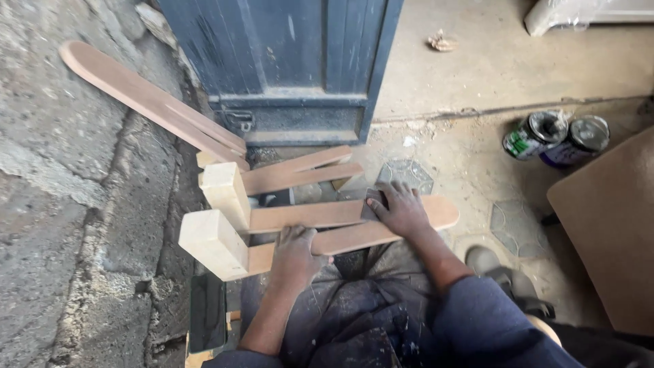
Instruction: Sanding various wooden furniture components by hand using sandpaper to smooth the surfaces.
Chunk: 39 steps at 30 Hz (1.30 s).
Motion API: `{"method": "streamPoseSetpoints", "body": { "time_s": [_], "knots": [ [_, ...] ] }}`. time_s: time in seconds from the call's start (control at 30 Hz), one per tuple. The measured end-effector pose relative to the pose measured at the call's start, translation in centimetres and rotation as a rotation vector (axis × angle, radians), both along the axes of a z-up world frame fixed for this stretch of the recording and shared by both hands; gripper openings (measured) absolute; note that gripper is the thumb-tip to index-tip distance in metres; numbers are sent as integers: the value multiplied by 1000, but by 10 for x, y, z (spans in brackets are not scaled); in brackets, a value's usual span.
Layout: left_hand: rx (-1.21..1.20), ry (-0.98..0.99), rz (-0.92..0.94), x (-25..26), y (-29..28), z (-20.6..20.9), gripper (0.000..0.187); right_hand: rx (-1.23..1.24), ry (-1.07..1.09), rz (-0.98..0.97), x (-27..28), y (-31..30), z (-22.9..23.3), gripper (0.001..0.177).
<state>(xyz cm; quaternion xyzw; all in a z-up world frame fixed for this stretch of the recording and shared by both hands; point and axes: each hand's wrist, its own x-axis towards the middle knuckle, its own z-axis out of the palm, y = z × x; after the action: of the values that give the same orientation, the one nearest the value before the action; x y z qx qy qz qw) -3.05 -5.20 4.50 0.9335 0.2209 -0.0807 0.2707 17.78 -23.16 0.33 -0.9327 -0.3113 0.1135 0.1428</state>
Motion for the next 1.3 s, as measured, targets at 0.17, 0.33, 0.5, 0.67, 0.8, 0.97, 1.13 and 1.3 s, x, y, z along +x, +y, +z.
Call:
{"method": "streamPoseSetpoints", "body": {
  "time_s": [0.17,0.33,0.5,0.67,0.8,0.97,1.13,1.3],
  "knots": [
    [0,-48,-27,-1,-7,-8,61,85,-66,2,-4,-10,-22,39],
    [22,-105,-108,-3,-15,-11,61,53,-214,-14,-18,-13,-35,24],
    [-180,-268,-127,9,-25,-21,53,82,-249,93,-71,-7,10,46],
    [-362,-290,224,4,-14,-12,39,88,-190,246,-113,-7,40,82],
    [12,-318,171,-7,-1,-35,33,133,-242,284,-117,-9,10,87],
    [304,-345,-3,0,-24,-53,40,149,-199,294,-109,-15,13,83],
    [355,-398,-105,4,-49,-58,54,39,-224,259,-104,-32,8,92],
    [94,72,49,-8,-7,9,68,21,-181,96,-67,-60,23,59]
  ]
}}
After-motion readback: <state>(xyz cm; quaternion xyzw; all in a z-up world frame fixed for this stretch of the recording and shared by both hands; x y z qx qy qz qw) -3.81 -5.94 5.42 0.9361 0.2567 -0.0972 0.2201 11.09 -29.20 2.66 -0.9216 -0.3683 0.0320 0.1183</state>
